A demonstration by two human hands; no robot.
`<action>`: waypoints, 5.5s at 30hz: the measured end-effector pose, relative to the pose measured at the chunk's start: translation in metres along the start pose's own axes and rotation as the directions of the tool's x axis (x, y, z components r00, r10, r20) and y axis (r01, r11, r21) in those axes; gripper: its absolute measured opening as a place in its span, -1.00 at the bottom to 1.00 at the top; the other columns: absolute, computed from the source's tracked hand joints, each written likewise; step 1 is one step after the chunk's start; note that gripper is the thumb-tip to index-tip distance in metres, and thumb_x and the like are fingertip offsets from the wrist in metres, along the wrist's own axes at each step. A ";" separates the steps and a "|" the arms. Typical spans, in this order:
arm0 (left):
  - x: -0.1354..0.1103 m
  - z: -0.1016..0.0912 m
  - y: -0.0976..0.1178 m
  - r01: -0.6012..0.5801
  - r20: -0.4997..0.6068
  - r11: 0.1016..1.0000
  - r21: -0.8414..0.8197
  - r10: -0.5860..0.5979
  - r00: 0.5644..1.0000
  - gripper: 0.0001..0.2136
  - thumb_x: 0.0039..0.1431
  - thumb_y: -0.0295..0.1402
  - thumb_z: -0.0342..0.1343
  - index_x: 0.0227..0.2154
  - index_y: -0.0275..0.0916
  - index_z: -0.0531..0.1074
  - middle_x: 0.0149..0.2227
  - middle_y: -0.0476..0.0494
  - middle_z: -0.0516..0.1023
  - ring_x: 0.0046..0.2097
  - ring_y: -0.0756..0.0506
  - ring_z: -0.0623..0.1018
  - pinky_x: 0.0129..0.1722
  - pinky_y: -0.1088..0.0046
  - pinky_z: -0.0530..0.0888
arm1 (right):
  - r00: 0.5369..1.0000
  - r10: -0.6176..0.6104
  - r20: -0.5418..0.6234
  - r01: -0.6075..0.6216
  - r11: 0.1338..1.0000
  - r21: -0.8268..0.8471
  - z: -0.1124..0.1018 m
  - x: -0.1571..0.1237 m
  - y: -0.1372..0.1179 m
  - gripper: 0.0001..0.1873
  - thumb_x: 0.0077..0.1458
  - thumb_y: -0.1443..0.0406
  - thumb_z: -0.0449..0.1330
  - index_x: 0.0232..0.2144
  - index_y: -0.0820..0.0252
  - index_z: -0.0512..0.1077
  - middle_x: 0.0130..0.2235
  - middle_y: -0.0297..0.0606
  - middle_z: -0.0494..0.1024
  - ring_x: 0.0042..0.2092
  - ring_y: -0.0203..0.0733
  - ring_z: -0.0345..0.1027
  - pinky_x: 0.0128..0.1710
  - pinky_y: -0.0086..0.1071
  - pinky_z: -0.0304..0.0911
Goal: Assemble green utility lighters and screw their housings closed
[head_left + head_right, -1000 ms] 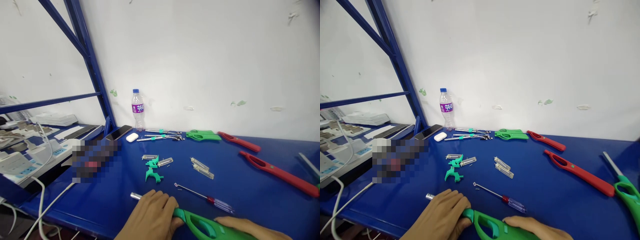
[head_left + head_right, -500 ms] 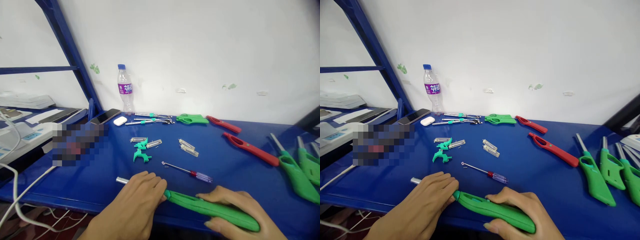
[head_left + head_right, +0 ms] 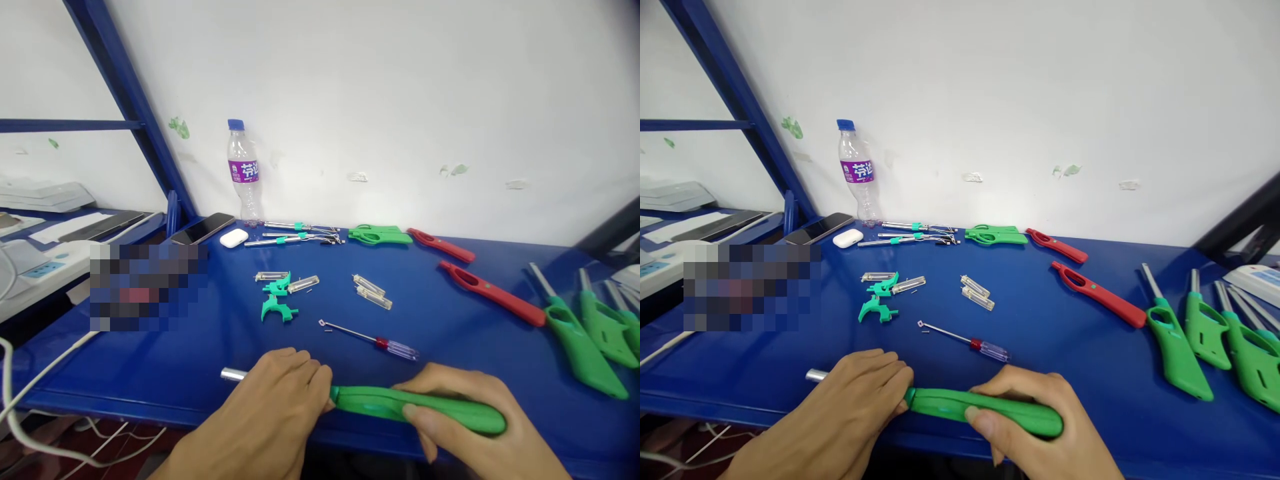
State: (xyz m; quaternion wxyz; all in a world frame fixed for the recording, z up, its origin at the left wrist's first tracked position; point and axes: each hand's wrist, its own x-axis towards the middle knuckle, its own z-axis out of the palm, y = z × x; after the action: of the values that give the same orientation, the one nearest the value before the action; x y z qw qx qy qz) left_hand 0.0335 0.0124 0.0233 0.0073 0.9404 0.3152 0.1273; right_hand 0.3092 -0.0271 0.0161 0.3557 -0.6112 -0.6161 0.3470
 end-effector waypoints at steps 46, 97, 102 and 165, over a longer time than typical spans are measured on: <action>0.003 -0.002 -0.006 -0.072 -0.293 0.996 0.045 0.082 0.953 -0.72 0.62 -0.37 -0.20 0.10 -0.18 0.43 -0.17 -0.13 0.62 -0.19 -0.12 0.65 -0.08 0.30 0.62 | 0.920 -0.391 0.010 0.378 0.881 -0.284 -0.002 0.002 0.011 -0.74 0.28 -0.05 0.36 -0.02 -0.34 0.70 -0.01 -0.50 0.76 0.03 -0.06 0.70 0.07 -0.36 0.58; 0.000 0.004 -0.006 -0.067 -0.310 0.991 -0.120 0.027 0.950 -0.78 0.51 -0.50 -0.05 0.05 -0.18 0.43 -0.06 -0.14 0.57 -0.02 -0.13 0.59 0.06 0.34 0.63 | 0.829 -0.548 -0.113 0.444 0.767 -0.463 0.013 0.016 0.031 -0.64 0.48 0.34 0.13 0.21 -0.11 0.47 0.06 -0.37 0.68 0.06 -0.19 0.59 0.07 -0.35 0.54; 0.004 0.002 -0.004 -0.040 -0.254 0.983 -0.176 -0.006 0.967 -0.78 0.40 -0.60 -0.05 -0.06 -0.19 0.40 -0.07 -0.15 0.56 -0.10 -0.14 0.58 -0.04 0.32 0.65 | 0.812 -0.566 -0.140 0.425 0.739 -0.523 0.013 0.014 0.032 -0.71 0.47 0.29 0.16 0.15 -0.10 0.50 0.07 -0.31 0.65 0.06 -0.14 0.57 0.04 -0.31 0.55; 0.001 0.016 -0.018 0.018 -0.249 1.000 0.016 -0.014 0.968 -0.71 0.56 -0.42 -0.02 0.23 -0.11 0.41 0.02 -0.11 0.63 -0.03 -0.16 0.64 0.03 0.28 0.58 | 0.584 -0.812 0.011 0.669 0.473 -0.574 0.008 0.038 -0.003 -0.71 0.44 0.48 0.10 -0.13 0.11 0.59 -0.21 -0.34 0.70 -0.22 -0.20 0.51 -0.16 -0.33 0.32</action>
State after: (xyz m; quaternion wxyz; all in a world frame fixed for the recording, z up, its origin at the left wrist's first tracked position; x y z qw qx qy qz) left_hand 0.0274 0.0282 0.0068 -0.0395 0.9145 0.3223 0.2415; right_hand 0.3004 0.0108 0.0150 0.3696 -0.3913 -0.8357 -0.1087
